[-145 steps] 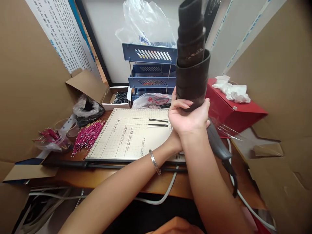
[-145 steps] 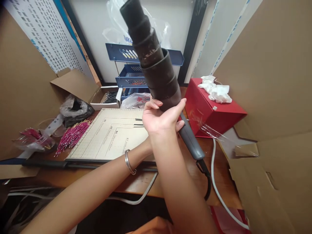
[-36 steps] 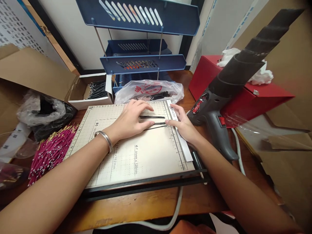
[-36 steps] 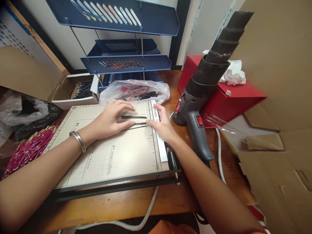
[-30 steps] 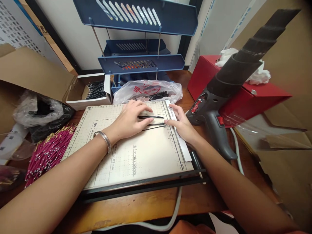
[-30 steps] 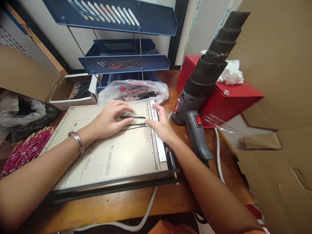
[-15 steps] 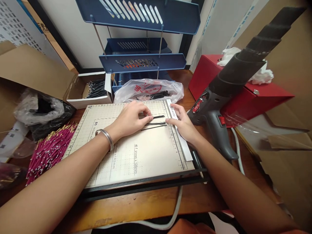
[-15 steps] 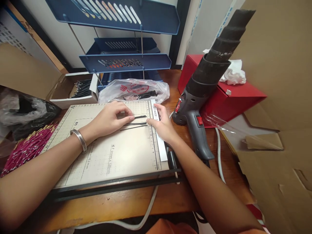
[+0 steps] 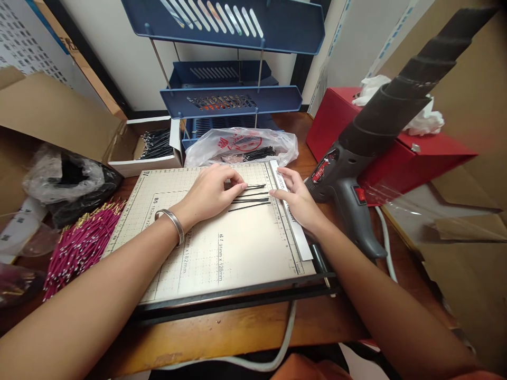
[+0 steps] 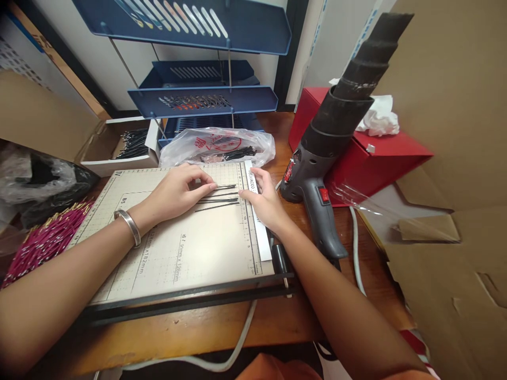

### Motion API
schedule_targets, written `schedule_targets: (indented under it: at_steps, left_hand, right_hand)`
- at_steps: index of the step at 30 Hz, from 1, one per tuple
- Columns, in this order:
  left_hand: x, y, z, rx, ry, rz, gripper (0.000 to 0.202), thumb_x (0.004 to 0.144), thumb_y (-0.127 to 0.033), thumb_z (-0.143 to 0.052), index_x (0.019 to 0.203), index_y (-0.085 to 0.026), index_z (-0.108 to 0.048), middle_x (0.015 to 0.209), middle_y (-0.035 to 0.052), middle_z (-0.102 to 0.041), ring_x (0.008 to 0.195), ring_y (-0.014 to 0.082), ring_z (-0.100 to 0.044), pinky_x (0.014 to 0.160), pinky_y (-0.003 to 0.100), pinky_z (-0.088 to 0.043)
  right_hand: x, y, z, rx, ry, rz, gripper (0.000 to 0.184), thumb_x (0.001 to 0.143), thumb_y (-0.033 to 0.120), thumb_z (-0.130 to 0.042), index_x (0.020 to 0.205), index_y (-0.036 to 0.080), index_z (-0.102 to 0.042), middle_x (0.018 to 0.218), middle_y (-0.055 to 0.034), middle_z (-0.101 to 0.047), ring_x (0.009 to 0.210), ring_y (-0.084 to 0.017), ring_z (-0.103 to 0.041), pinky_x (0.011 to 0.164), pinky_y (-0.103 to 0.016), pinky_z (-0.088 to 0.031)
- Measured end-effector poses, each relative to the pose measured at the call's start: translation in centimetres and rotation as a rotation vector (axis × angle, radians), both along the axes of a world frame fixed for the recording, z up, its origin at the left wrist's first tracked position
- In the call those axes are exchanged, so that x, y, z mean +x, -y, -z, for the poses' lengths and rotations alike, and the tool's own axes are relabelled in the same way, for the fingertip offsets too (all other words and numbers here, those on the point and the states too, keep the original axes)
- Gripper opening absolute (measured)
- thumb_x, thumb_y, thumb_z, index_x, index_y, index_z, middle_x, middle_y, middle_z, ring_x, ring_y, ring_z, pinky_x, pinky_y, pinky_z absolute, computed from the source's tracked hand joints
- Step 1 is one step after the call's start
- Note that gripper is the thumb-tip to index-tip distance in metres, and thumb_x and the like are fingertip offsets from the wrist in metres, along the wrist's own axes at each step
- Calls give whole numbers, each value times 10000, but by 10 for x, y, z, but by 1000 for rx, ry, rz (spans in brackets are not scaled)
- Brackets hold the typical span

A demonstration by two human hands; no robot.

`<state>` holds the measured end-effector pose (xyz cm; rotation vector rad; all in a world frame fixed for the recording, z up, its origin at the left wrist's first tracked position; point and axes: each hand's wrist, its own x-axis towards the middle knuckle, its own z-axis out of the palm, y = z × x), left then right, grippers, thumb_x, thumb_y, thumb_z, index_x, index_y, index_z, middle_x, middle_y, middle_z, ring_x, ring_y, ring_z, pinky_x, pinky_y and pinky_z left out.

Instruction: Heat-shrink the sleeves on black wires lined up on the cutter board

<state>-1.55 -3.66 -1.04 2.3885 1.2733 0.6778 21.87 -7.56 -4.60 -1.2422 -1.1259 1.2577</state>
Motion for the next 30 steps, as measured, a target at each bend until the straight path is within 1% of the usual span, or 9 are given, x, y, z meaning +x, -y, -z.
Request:
schedule_targets:
  at_steps: [2,6,9,11,14,18,22,30]
  left_hand:
    - [0,0,1,7,5,-10,245,1003,-411,-661,900,-214,-763,925,61,-768,937,266,-633,874,435,-463]
    - [-1,-1,2,32,-12,-58,266,1002,-435,-648,914,-216,-771,928,65,-764,934,270,-633,871,444,-463]
    - [-1,-2,2,49,-41,-84,260,1001,-428,-645,912,-215,-764,934,67,-759,923,273,-630,873,451,-462]
    - [-2,-2,2,51,-47,-81,249,1005,-418,-643,913,-217,-759,936,66,-757,925,274,-632,881,454,-466]
    - [-2,-1,1,42,-40,-61,226,1007,-401,-647,931,-223,-765,937,61,-757,945,278,-641,905,459,-473]
    - [-2,-1,0,13,-17,-40,188,986,-391,-677,973,-226,-766,961,57,-768,960,274,-651,909,448,-479]
    - [-2,-1,0,-14,18,-22,197,956,-402,-707,1016,-223,-762,982,54,-781,951,265,-654,905,439,-488]
    - [-3,2,-3,-38,29,-19,198,945,-389,-692,1019,-224,-772,991,54,-805,953,271,-666,900,441,-508]
  right_hand:
    - [0,0,0,0,-5,-1,650,738,284,-801,1304,311,-484,1658,-121,-567,1569,-325,-535,1384,-619,-337]
    - [0,0,1,7,5,-6,631,746,306,-804,1307,328,-515,1649,-90,-573,1585,-336,-517,1381,-628,-339]
    - [1,-1,2,6,7,-10,647,751,310,-797,1334,322,-517,1654,-102,-566,1579,-342,-519,1371,-632,-351]
    - [1,-1,3,6,7,-14,658,760,311,-791,1357,317,-514,1658,-109,-561,1571,-342,-526,1363,-626,-363]
    - [2,-2,5,15,12,-22,662,772,323,-790,1378,323,-525,1664,-97,-555,1574,-339,-519,1359,-614,-374]
    - [1,-2,5,10,5,-11,660,749,322,-799,1346,322,-518,1662,-97,-561,1582,-334,-518,1366,-613,-369]
    - [1,0,2,-3,-9,1,659,734,310,-804,1318,310,-499,1660,-118,-561,1576,-328,-529,1375,-610,-359]
    - [3,-1,4,8,3,-11,639,760,316,-798,1336,323,-520,1642,-89,-580,1566,-323,-536,1372,-611,-360]
